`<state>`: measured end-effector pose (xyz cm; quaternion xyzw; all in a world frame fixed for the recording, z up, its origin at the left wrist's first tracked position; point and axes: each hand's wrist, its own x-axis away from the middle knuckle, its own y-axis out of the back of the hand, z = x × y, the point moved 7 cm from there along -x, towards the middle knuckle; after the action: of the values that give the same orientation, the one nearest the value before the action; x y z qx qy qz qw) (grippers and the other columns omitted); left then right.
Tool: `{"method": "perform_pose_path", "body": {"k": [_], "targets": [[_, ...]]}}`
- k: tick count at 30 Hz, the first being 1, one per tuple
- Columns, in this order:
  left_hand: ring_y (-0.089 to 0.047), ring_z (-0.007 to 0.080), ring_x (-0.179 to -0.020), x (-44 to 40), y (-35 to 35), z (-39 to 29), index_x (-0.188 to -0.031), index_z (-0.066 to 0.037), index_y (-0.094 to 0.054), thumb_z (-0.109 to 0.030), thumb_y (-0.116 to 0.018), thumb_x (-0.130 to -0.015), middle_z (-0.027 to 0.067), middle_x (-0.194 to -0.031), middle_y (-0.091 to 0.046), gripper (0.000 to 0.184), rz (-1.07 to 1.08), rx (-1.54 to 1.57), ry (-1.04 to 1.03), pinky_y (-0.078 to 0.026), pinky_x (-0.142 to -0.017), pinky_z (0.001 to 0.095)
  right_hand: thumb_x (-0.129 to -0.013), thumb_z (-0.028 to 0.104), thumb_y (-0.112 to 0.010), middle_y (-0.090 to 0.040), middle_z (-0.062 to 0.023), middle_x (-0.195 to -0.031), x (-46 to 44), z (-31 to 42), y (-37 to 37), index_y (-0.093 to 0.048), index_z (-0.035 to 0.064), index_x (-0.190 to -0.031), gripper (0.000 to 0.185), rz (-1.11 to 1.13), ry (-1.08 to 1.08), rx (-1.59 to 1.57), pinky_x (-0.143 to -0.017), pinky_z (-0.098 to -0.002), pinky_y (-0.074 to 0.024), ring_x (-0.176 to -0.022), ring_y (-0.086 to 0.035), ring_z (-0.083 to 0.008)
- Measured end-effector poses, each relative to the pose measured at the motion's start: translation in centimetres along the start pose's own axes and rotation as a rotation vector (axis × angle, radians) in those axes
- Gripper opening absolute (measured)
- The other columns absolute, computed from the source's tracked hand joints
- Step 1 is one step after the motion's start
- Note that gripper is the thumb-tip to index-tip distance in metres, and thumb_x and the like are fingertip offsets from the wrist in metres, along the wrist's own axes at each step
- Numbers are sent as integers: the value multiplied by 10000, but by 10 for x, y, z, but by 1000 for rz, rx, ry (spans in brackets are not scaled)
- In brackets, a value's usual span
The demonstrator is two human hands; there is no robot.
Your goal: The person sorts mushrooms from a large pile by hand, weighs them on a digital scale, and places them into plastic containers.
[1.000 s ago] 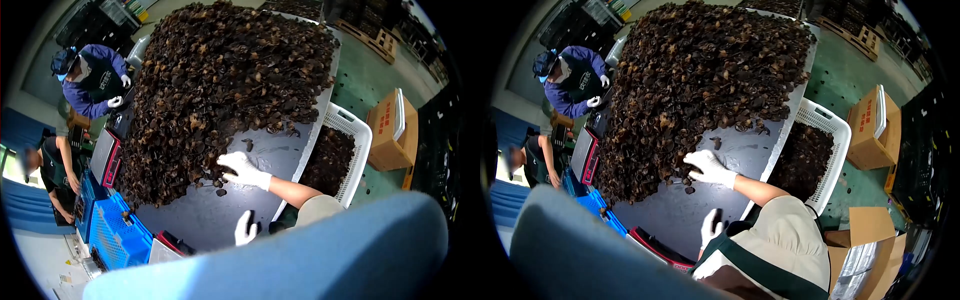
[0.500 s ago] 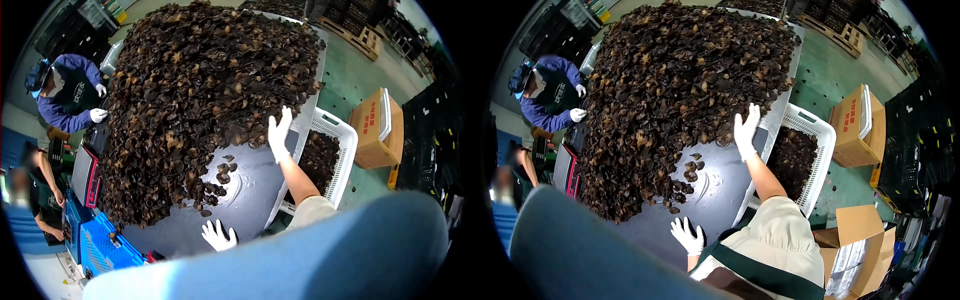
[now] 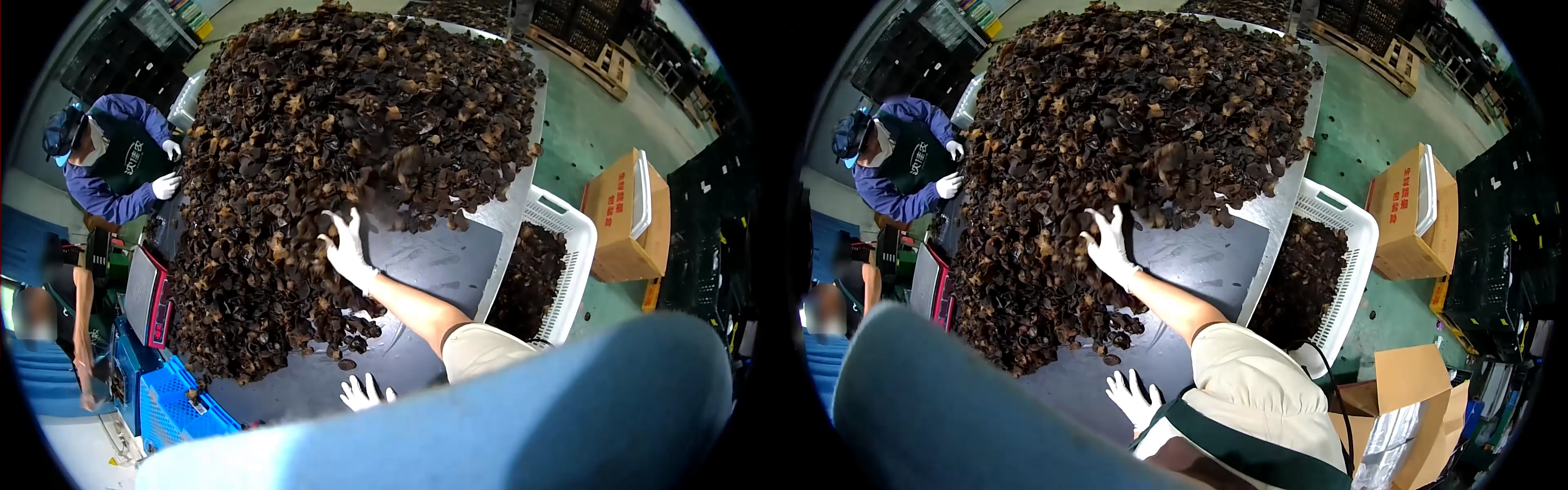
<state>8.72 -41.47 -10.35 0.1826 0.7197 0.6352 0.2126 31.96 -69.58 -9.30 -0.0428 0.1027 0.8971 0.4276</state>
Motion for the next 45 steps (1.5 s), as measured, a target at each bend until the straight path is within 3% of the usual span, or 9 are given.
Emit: {"method": "perform_pose_path", "body": {"k": [2, 10, 16, 20, 23, 27, 30, 38, 45], "targets": [[-365, 321, -1380, -1, 6, 0, -1362, -149, -575, -375, -584, -895, 106, -1467, -472, 518, -32, 28, 75, -246, -1172, 483, -823, 16, -682, -139, -305, -1536, 7, 10, -10, -493, 147, -1366, 590, 110, 36, 71, -1116, -443, -347, -1404, -257, -478], [-324, 380, -1385, 6, 2, 7, -1378, -123, -539, -353, -598, -874, 154, -1474, -432, 557, -13, 122, 73, -227, -1162, 523, -833, 478, -591, -321, -355, -1440, 97, 62, -58, -522, 104, -1361, 650, 860, 177, 438, -842, -456, -483, -1101, -516, -405], [-293, 424, -1389, 3, 0, 3, -1390, -104, -512, -336, -609, -858, 190, -1480, -402, 588, 15, 126, 43, -213, -1154, 552, -800, 483, -587, -377, -283, -1461, 141, 107, -58, -627, 112, -1273, 602, 1110, 452, 748, -1029, -676, -306, -1328, -330, -541], [-273, 453, -1391, 1, 0, 3, -1398, -91, -495, -325, -616, -848, 214, -1484, -382, 610, 22, 136, 35, -203, -1149, 572, -750, 394, -607, -653, -140, -1221, 131, 121, -7, -767, 238, -1052, 375, 1211, 348, 333, -905, -526, -414, -1107, -585, -384], [-257, 475, -1393, 2, -1, 3, -1405, -81, -481, -316, -622, -840, 232, -1486, -368, 627, 23, 148, 24, -196, -1145, 587, -763, 340, -556, -743, -67, -920, 78, 105, 66, -754, 214, -1073, 389, 990, 310, 256, -619, -356, -505, -727, -687, -224], [-237, 504, -1395, 2, -2, 3, -1413, -68, -463, -305, -629, -830, 257, -1490, -348, 651, 25, 168, 11, -186, -1140, 607, -730, 64, -591, -708, -124, -834, -12, 62, 235, -721, 44, -870, 192, -164, 229, 247, -750, -386, -558, -775, -693, -257], [-243, 505, -1390, -1, -4, 4, -1406, -69, -469, -307, -632, -825, 260, -1484, -352, 649, 19, 166, 13, -187, -1137, 613, -814, 104, -672, -578, -192, -1271, -19, -39, 277, -603, 43, -1230, 427, -620, 254, 440, -1006, -406, -451, -1180, -558, -330], [-259, 508, -1378, -4, -7, 7, -1387, -71, -486, -313, -642, -811, 268, -1467, -364, 644, 23, 172, 8, -189, -1129, 628, -903, 118, -655, -394, -139, -1512, -80, -79, 138, -340, 39, -1492, 673, -224, -148, -276, -1160, -343, -253, -1403, -346, -250], [-272, 510, -1367, -4, -8, 16, -1370, -72, -500, -318, -650, -799, 275, -1452, -374, 640, 52, 199, 21, -190, -1122, 641, -807, 208, -775, -632, -84, -1141, -34, 1, -77, -553, 17, -1309, 581, 549, -215, -293, -919, -317, -472, -994, -588, -198]]}}
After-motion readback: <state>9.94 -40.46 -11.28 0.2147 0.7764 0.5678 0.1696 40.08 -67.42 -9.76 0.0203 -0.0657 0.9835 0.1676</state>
